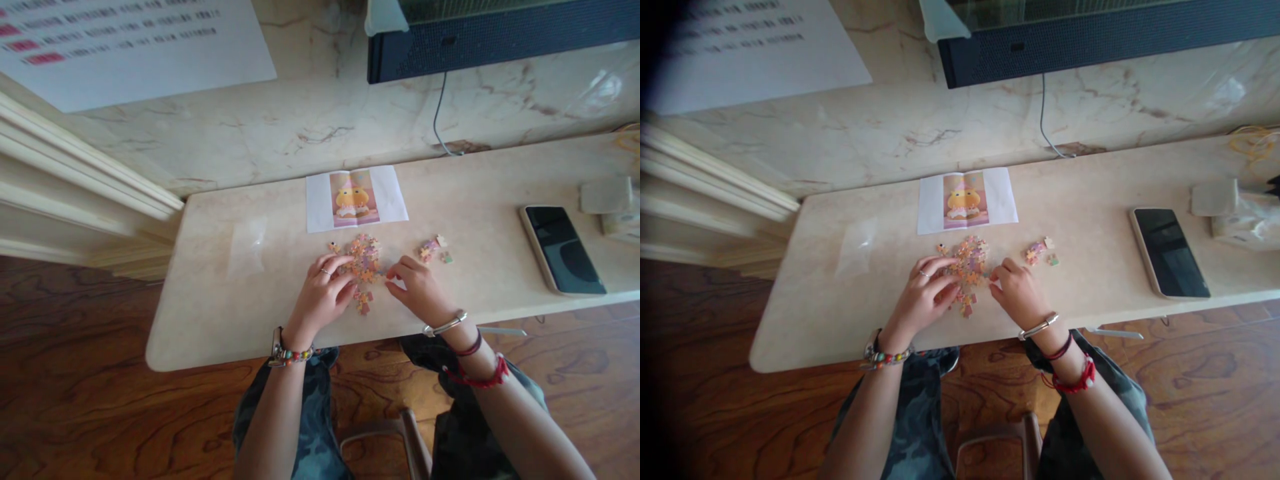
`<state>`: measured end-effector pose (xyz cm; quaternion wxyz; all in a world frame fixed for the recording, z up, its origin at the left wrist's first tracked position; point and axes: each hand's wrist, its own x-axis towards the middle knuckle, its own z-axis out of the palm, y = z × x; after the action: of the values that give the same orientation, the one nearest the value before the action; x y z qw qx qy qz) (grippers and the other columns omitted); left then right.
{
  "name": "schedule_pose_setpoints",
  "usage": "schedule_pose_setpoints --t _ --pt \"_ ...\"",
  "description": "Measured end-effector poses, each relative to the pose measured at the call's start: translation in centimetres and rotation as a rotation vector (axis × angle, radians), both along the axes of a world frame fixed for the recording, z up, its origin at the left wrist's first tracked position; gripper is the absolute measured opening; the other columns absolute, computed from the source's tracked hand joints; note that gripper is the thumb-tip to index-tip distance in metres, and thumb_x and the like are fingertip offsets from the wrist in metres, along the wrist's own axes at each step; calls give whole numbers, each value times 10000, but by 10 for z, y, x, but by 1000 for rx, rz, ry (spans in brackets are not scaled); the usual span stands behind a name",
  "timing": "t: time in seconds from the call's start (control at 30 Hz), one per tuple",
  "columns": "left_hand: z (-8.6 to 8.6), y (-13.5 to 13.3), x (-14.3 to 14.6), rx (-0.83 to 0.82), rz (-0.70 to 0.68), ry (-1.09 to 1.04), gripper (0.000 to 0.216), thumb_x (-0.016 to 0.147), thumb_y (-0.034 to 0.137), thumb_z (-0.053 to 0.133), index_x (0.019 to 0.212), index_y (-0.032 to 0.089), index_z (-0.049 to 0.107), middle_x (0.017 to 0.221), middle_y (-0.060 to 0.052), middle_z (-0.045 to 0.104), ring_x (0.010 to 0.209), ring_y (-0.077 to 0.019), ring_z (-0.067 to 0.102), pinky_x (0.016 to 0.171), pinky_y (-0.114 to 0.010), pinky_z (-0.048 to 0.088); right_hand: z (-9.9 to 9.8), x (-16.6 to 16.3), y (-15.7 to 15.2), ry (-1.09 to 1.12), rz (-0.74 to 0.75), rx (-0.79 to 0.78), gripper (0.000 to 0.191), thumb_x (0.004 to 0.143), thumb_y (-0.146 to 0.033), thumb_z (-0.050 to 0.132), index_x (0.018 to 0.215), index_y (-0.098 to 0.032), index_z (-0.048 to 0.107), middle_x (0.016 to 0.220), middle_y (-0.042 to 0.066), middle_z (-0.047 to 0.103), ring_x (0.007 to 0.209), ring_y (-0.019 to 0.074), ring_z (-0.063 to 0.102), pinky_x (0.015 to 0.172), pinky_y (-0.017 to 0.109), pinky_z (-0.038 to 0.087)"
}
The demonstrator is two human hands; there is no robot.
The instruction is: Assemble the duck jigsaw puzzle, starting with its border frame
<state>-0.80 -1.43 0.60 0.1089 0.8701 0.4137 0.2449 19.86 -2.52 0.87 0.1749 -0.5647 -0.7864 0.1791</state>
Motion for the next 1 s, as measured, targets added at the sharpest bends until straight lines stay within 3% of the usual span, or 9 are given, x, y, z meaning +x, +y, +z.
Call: schedule_pose_setpoints --t 0.33,0.5,0.63,0.8,0.9,1.0 --pt "-1 -2 -2 -36 -10 -8 124 779 152 537 865 200 612 1166 -53 523 1108 -232 422 942 -452 392 0 3 4 104 88 10 79 772 -171 532 789 -158 608 744 39 540 666 137 527 633 266 435" --pt "0 -3 -3 -36 -2 -19 127 786 155 530 873 200 610 1173 -47 521 1114 -230 418 951 -450 387 -6 -4 3 131 97 63 209 793 -209 530 988 -171 597 822 57 548 735 157 542 672 284 449" --pt "3 -4 -3 -27 -2 -29 113 791 163 529 862 193 613 1162 -49 527 1107 -225 423 952 -434 389 -3 -7 1 118 83 94 178 834 -207 469 869 -162 637 784 64 549 706 150 540 661 272 444" --pt "3 -4 -4 3 -8 -65 138 780 148 537 878 208 612 1136 -56 537 1086 -226 448 929 -453 402 4 -11 3 201 -1 66 139 808 -222 512 775 -167 636 702 36 562 624 126 520 606 249 424" --pt "2 -4 -5 19 -8 -80 125 779 145 536 858 204 613 1118 -62 542 1074 -227 459 912 -452 413 2 -7 9 141 -125 56 91 759 -226 562 728 -162 617 647 20 542 590 130 502 584 256 412" --pt "2 -3 -7 19 -1 -94 126 782 140 531 861 202 607 1114 -61 543 1066 -223 456 908 -447 418 0 12 17 106 -276 144 112 746 -230 552 810 -164 616 664 17 531 604 142 504 602 272 418"
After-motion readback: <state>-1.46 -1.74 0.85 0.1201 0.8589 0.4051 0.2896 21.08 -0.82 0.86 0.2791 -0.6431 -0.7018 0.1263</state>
